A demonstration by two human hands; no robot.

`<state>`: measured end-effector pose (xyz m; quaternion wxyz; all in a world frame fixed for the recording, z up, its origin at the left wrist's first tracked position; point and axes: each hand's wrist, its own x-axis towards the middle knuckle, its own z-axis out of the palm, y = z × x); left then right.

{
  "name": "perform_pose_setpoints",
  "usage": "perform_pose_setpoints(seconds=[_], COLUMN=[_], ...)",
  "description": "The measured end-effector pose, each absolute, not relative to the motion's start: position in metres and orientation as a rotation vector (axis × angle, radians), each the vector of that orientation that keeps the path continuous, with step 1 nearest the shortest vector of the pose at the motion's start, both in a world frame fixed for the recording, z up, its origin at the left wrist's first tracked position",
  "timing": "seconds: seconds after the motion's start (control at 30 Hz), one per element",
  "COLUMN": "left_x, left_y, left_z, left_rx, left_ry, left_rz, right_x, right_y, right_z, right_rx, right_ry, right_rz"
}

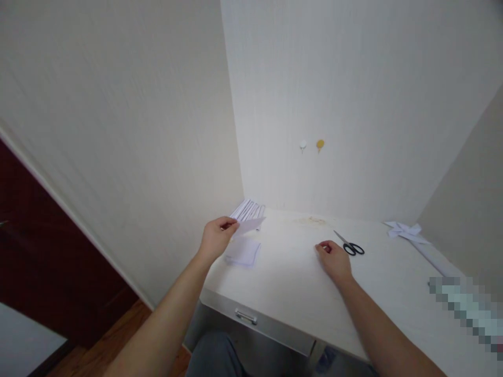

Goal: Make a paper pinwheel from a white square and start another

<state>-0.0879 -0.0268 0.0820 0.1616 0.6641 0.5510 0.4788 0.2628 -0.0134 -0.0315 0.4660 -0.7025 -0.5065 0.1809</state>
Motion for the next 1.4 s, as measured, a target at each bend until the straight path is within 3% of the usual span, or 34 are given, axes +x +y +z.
perform_pose_setpoints(seconds=[0.17, 0.37, 0.67, 0.83, 1.2, 1.4], left_x=[-0.047, -0.001, 0.017, 0.007, 0.013, 0.041], left_y=[-0.064, -0.085, -0.101, -0.099, -0.067, -0.046], left_z=[0.098, 0.102, 0.084, 0.092, 0.172, 0.200], left_rx=[1.654, 1.637, 1.602, 1.574, 1.772, 1.762], left_ry=[1.257, 0.997, 0.786, 0.715, 0.559, 0.499], left_rz=[1.625, 1.648, 1.532, 1.457, 1.467, 1.595], right_x=[0.239, 0.225, 0.256, 0.264, 0.252, 0.261], right_y=[-0.046, -0.107, -0.145, -0.148, -0.113, -0.091], right_z=[0.004, 0.079, 0.072, 0.099, 0.181, 0.184], right_rx=[-1.449, -0.922, -0.965, -1.088, -0.996, -0.934], right_ry=[-1.299, -1.306, -1.421, -1.704, -1.750, -1.561], right_rz=[0.664, 0.902, 0.731, 0.503, 0.689, 0.568])
